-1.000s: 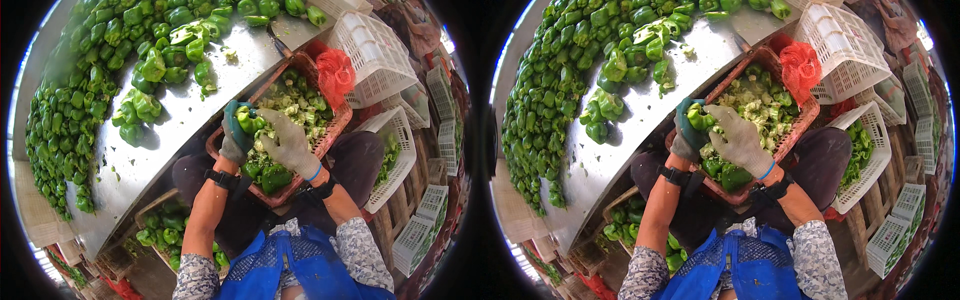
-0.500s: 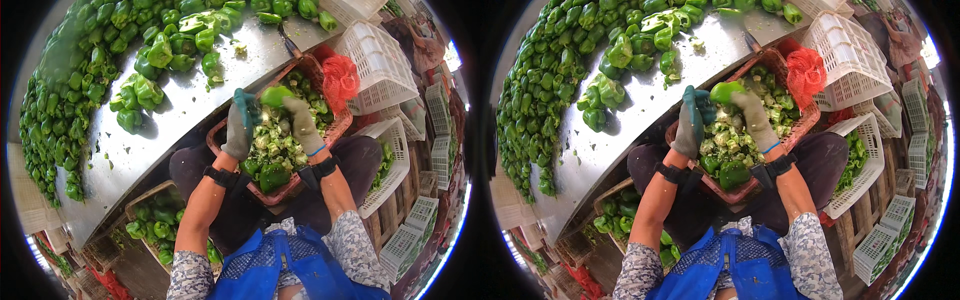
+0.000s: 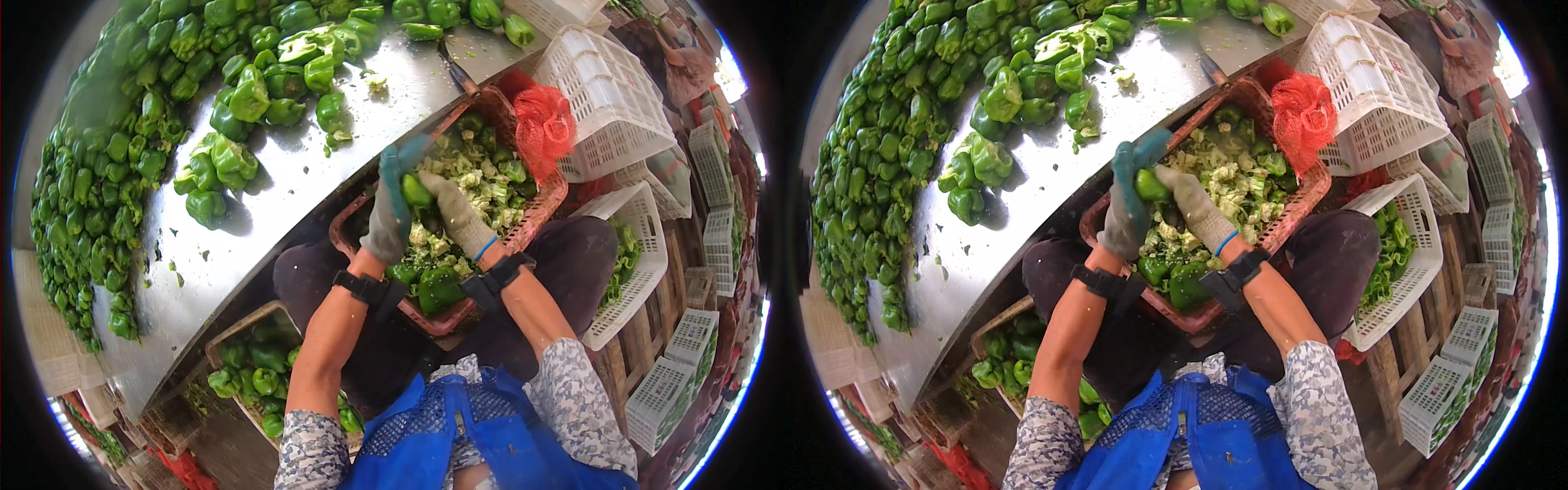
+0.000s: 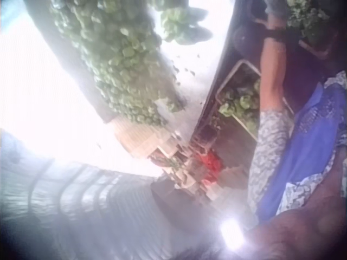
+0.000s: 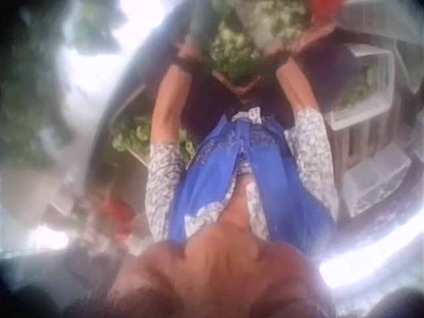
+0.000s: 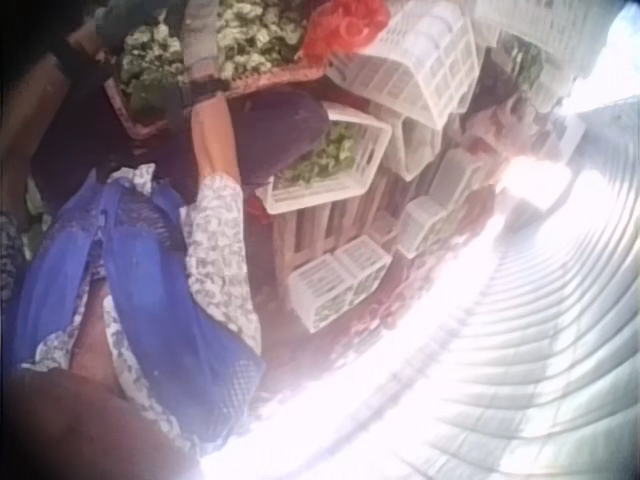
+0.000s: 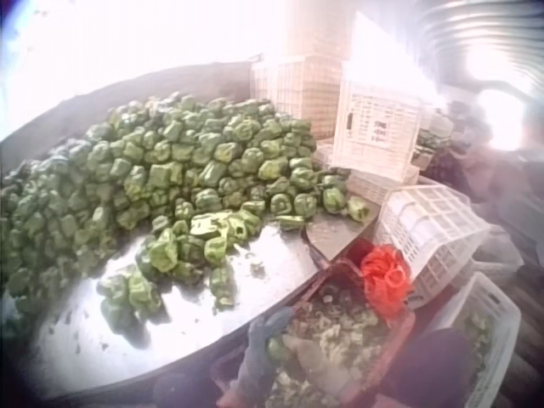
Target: The person picks up green peppers from a metal table, pulls out the stems by hand, and breaks the peppers into pieces. They drop the pepper pieces and stems into a pink basket, repeating this process with several peppers.
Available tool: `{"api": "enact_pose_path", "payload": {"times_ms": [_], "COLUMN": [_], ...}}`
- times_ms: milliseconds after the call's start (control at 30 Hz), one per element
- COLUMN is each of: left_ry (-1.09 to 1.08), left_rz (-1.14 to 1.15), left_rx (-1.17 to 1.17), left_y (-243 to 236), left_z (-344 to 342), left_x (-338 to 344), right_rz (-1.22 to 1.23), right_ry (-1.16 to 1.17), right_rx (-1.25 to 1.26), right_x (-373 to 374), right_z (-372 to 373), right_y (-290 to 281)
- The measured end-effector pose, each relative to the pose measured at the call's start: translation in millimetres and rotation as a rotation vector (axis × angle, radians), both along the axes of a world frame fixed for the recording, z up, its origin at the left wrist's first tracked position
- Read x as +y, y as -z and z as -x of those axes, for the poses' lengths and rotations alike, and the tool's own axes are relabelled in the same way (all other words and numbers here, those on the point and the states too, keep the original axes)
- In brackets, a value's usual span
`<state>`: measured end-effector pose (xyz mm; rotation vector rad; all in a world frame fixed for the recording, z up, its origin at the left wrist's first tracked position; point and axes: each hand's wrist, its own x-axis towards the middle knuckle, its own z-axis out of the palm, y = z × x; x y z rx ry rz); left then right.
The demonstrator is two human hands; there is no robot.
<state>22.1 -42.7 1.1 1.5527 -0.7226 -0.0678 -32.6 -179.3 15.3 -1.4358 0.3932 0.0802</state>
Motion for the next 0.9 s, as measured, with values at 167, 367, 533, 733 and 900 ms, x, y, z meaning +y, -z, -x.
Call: {"api": "enact_pose_path", "payload": {"times_ms": [167,367,533,733,900], "left_ry": [-0.081,0.302,0.380,0.463,0.464], "left_rz": [0.420,0.602,0.744,0.646,0.385], "left_rx": [0.745,0.898,0.963,0.812,0.591], "left_y": [-17,-27,-48,-48,-47], "left_z": [2,11,15,27,37], "left_x": [-6,-13,-14,-27,-28], "right_rz": [0.026,0.338,0.745,1.019,1.027], "right_ry": [-0.017,0.026,0.010,-0.053,0.126], "right_rx": [-0.234,-0.618,-0.897,-1.014,-0.929], "right_x": [-6,2,0,-14,-26], "right_z": [4,25,33,51,80], "right_y": [-16,-25,-38,-37,-80]}}
